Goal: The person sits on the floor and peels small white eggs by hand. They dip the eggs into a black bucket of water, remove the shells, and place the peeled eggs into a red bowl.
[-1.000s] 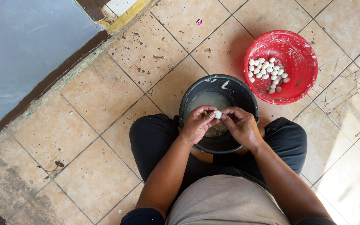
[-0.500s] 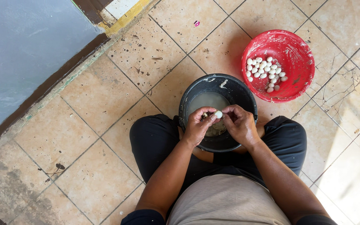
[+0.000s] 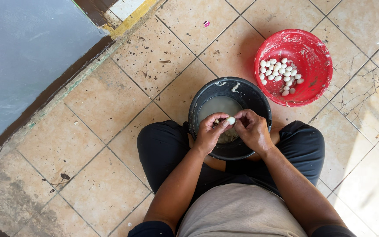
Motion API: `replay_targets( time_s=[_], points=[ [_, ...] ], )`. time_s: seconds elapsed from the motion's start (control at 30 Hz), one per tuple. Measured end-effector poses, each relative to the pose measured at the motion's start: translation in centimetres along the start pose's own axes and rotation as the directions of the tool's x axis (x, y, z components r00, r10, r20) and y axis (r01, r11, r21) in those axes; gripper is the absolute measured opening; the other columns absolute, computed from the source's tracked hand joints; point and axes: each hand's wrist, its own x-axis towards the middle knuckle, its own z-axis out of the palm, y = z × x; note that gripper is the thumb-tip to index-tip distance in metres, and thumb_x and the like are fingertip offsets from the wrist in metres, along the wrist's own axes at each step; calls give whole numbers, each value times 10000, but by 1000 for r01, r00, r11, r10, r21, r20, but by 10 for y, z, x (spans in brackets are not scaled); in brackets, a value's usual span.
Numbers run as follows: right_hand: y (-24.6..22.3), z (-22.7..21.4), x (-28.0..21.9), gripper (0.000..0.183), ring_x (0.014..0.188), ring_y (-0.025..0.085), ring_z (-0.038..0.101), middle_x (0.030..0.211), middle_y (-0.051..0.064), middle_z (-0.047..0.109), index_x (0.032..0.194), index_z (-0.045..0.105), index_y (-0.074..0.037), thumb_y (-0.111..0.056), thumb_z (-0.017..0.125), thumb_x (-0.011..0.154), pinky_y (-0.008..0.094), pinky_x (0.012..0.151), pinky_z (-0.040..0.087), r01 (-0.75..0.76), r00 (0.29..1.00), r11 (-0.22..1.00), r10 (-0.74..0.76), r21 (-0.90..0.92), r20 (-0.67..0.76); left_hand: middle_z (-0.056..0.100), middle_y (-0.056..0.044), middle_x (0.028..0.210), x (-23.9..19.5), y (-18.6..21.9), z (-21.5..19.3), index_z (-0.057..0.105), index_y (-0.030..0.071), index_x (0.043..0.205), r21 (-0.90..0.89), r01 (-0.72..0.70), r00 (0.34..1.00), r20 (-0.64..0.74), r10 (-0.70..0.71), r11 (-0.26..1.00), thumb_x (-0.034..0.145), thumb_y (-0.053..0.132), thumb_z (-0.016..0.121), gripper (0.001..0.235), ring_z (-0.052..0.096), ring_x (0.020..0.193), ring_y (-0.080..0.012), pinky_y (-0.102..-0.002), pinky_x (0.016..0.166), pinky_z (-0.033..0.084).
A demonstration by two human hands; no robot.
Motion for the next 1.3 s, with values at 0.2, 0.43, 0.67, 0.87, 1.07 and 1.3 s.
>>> replay_targets(
  time_s=[0.2,0.43,0.67,0.87,1.07,1.3],
  points=[
    [11,-3,0,114,779,103,680,877,73,711,1022,650,9,4,684,913,249,683,559,153,988,985,-154,-78,3,694,-133,1099,6,-10,-15,638,-11,1257,-397,161,986,115,-125,904,1080,103,612,211,694,952,-206,-301,845,583],
    [0,-21,9,135,963,208,688,1099,136,700,1063,693,8,31,671,933,316,814,563,334,930,897,-364,-290,-56,690,-119,1072,4,-8,-17,651,8,1252,-369,245,967,156,-200,896,1078,137,592,225,697,957,-212,-316,834,596],
    [-11,-25,-1,142,864,154,717,990,96,728,1081,718,-1,-24,705,942,262,743,573,122,981,992,-116,-27,158,693,-117,1108,10,-9,-13,651,19,1212,-259,238,967,150,-204,936,1059,105,603,182,692,985,-182,-318,853,603],
    [-3,-17,-1,157,860,145,732,990,106,733,1080,699,8,-9,700,924,262,733,590,199,977,977,-192,-70,91,680,-107,1095,10,-12,-15,643,19,1177,-238,189,979,119,-165,953,1049,86,636,144,690,984,-183,-316,865,604],
    [11,-10,0,116,777,136,717,916,103,729,1034,677,9,0,701,920,266,686,574,163,987,976,-160,-145,30,684,-105,1094,10,-17,-16,651,21,1167,-233,185,981,104,-164,955,1037,81,647,143,697,994,-191,-320,863,606],
    [21,-5,2,90,791,74,683,903,89,702,1053,631,0,-41,657,977,252,697,574,-80,995,984,69,158,77,701,-132,1095,13,-18,-17,663,5,1194,-255,260,965,79,-248,931,1054,162,633,212,703,958,-191,-322,832,604]
  ],
)
